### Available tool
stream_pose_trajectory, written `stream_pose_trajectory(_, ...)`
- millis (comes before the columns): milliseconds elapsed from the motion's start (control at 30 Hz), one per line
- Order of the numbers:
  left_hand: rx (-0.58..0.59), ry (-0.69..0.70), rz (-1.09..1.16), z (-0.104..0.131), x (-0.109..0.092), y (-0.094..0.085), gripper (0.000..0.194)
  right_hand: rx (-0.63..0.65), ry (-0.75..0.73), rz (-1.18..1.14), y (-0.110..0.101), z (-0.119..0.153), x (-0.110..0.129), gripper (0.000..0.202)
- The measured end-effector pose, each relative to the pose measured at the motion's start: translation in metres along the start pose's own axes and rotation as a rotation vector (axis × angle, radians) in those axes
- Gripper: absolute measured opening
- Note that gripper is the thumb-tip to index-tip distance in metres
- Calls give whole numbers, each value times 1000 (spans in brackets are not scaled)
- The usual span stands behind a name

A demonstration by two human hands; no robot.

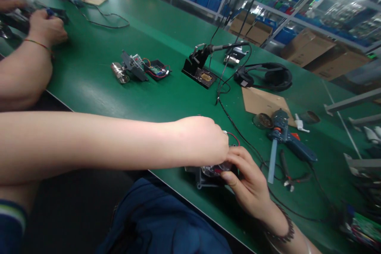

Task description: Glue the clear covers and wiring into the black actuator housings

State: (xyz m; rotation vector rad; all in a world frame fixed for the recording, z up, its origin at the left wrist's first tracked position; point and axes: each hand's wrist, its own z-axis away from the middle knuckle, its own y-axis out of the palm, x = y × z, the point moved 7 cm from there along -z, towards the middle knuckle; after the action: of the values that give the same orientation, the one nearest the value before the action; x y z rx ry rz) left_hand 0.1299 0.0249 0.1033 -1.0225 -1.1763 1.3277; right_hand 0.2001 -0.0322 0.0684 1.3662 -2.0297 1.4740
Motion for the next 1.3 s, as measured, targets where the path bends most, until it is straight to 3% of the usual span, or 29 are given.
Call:
stream_pose_trajectory(133, 58, -41, 98, -2, 12, -1, 16, -3, 12, 23, -1, 2, 0, 19)
stream_pose_trajectory(267, 6, -15, 96, -3, 19, -6, 14, -18, 28, 61, -1, 3, 0, 21)
stream_pose_trajectory(700, -82, 118, -55, 5, 7, 1, 12, -31, 24, 27, -2, 4, -1, 22)
stream_pose_trajectory(1033, -248, -63, -45, 17, 27, 8, 15, 0, 35, 28, -2, 4, 0, 23)
stream_pose_trajectory(1167, -424, -125, 22, 32, 29, 16, 5, 3, 27, 38, -3, 5, 1, 23)
stream_pose_trajectory(1300, -721, -428, 262, 59, 23, 32, 23, 21, 20, 76, -3, 7, 2, 21)
